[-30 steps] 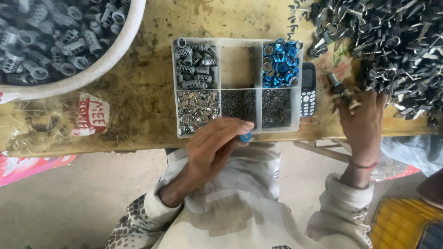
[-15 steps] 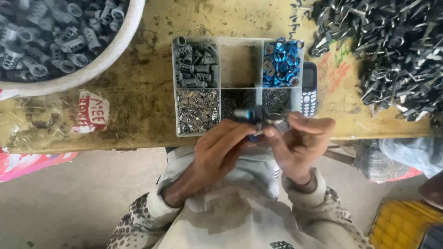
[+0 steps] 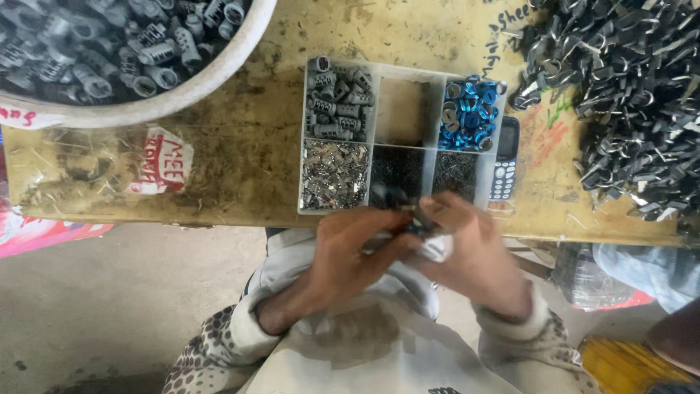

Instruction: The person sits at a workbench assembling keychains. They pick small metal fob parts and blue caps from a compartment organizer box, press the parts together by hand, and place finished keychains onto a pile of completed keychains on the right side of the table.

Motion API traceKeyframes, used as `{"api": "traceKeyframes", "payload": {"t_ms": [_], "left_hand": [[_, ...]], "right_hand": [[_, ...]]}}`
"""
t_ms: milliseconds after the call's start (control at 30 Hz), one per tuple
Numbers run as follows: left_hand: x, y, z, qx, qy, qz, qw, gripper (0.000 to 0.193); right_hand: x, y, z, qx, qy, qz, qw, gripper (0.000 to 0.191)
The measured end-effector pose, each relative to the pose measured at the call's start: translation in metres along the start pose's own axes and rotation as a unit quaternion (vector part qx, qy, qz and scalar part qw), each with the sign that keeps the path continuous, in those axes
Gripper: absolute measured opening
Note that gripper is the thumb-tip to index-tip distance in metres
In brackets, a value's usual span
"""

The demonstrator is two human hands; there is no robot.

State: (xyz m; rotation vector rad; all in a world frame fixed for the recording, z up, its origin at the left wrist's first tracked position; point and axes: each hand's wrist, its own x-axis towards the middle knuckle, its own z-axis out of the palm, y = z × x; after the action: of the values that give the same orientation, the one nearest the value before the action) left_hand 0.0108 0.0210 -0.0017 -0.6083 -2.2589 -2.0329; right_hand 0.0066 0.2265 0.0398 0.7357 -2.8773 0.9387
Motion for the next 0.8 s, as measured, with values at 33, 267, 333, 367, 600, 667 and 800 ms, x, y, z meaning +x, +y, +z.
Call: {"api": "traceKeyframes", "payload": {"t_ms": [33, 267, 333, 367, 600, 667, 800], "left_hand": [[-0.002, -0.001, -0.006, 0.013, -0.038, 0.014, 0.999, 0.016], [-0.013, -0.008, -0.029, -0.107, -0.029, -0.047, 0.993, 0.010], [-0.011, -0.006, -0.031, -0.088, -0.026, -0.032, 0.995, 0.011], [-0.008, -0.006, -0.032, -0.035, -0.022, -0.033, 0.999, 0.010], [0.009, -0.007, -0.043, 0.413, -0.082, -0.153, 0.894, 0.008], [0.013, -0.005, -0.043, 0.414, -0.089, -0.145, 0.894, 0.004], [0.018, 0.001, -0.046, 0.362, -0.062, -0.141, 0.919, 0.006]], "right_hand": [[0.008, 0.000, -0.021, 0.079, -0.118, -0.031, 0.989, 0.078], [0.062, 0.025, -0.062, 0.088, 0.119, -0.016, 0.989, 0.048], [0.066, 0.032, -0.053, 0.236, 0.264, 0.059, 0.933, 0.039], [0.066, 0.033, -0.052, 0.238, 0.255, 0.087, 0.933, 0.034], [0.062, 0.016, -0.014, 0.016, -0.064, -0.072, 0.995, 0.012], [0.055, 0.015, 0.010, -0.046, -0.100, -0.054, 0.992, 0.012], [0.043, 0.022, 0.029, -0.077, -0.128, 0.004, 0.989, 0.016]]}}
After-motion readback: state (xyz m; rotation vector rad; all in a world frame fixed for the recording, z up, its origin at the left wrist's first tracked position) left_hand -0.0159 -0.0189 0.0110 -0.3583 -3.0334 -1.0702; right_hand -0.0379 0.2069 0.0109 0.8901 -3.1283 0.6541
